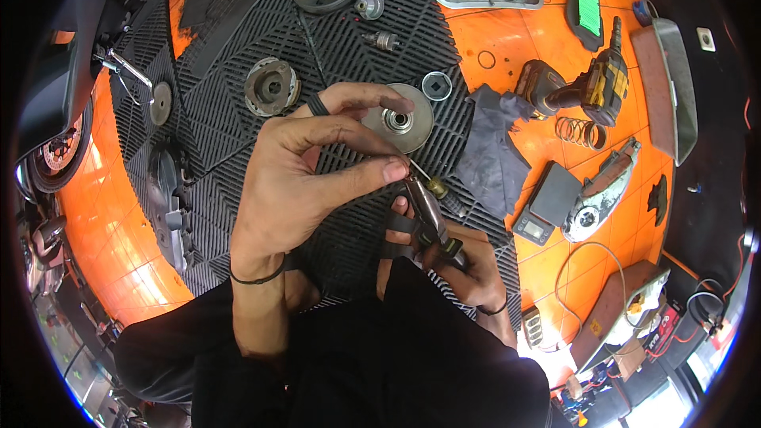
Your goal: The person disassembles a motorcycle clutch pulley assembly by hand, using a screwdriver to pry components apart and a cloth to wipe various parts before reassembling the unit.
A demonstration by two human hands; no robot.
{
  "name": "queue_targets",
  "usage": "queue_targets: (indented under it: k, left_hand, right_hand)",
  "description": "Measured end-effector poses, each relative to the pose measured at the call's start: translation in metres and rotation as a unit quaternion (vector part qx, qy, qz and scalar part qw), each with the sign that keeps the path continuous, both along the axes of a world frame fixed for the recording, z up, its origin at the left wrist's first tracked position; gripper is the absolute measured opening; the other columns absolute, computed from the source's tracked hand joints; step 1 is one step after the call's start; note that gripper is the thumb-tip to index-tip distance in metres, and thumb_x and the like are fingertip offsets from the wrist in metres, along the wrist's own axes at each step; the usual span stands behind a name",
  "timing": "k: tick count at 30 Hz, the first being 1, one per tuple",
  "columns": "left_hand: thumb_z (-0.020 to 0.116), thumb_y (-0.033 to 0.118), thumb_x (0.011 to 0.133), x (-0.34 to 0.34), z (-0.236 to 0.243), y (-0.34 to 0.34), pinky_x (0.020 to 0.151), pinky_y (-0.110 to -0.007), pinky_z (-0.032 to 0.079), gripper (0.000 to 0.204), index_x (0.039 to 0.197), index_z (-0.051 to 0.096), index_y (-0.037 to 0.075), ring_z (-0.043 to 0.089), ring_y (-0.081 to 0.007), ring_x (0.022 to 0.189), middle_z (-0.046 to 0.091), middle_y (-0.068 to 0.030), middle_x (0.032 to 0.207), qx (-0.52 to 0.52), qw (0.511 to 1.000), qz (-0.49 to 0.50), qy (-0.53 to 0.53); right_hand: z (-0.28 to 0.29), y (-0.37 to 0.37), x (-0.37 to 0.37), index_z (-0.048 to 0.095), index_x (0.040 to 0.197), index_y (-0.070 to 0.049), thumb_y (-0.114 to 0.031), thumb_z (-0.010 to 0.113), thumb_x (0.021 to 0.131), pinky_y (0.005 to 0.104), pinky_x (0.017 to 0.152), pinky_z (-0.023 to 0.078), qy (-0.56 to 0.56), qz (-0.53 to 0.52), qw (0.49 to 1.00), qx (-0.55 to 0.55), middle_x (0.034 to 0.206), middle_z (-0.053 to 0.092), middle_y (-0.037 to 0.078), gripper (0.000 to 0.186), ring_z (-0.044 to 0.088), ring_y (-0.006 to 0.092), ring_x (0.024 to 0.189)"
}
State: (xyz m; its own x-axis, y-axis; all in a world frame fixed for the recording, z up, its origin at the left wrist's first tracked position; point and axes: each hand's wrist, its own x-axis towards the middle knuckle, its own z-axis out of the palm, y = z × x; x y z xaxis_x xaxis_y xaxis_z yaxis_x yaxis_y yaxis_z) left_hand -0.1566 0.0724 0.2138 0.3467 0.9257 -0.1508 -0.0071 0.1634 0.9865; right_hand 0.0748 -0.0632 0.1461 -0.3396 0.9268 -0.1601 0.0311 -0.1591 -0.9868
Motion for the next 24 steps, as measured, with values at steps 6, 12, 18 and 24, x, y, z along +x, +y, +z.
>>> queue_targets:
  k: [6,12,18,24]
  left_hand:
    - [0.074,0.026,0.093,-0.005,-0.011,0.0,0.113,-0.046,0.041,0.038,0.114,0.072,-0.005,0.062,-0.0329,0.125,0.067,-0.0233,0.129,0.004,0.996,0.019,-0.09]
    - [0.063,0.033,0.102,-0.005,-0.016,0.002,0.11,-0.04,0.044,0.047,0.13,0.063,-0.005,0.063,-0.0271,0.121,0.067,-0.0203,0.13,-0.048,0.999,0.021,0.011]
    - [0.065,0.025,0.103,-0.002,-0.033,-0.001,0.105,-0.036,0.046,0.039,0.129,0.064,-0.004,0.064,-0.0199,0.113,0.069,-0.0113,0.125,-0.102,0.994,-0.006,0.03]
    - [0.066,0.021,0.103,-0.003,-0.045,-0.004,0.105,-0.034,0.047,0.033,0.127,0.067,-0.002,0.064,-0.0178,0.113,0.069,-0.0092,0.123,-0.138,0.99,-0.009,0.037]
  right_hand:
    - [0.012,0.013,-0.002,0.063,0.09,0.008,0.021,0.059,0.072,0.0372,0.099,0.054,-0.054,0.0,0.998,0.019,0.095,0.068,0.018,0.023,0.072,0.031,0.096]
    - [-0.035,0.031,0.007,0.059,0.089,0.003,0.007,0.049,0.082,0.0482,0.085,0.06,0.106,-0.156,0.949,-0.254,0.096,0.065,0.014,0.013,0.068,0.0254,0.092]
    - [-0.125,0.07,0.053,0.055,0.101,-0.001,-0.002,0.05,0.084,0.0483,0.085,0.058,0.221,-0.294,0.878,-0.307,0.104,0.063,0.016,0.018,0.065,0.0279,0.089]
    - [-0.138,0.11,0.082,0.055,0.111,-0.001,-0.002,0.05,0.083,0.0529,0.108,0.05,0.323,-0.269,0.85,-0.317,0.135,0.06,0.028,0.028,0.061,0.0391,0.123]
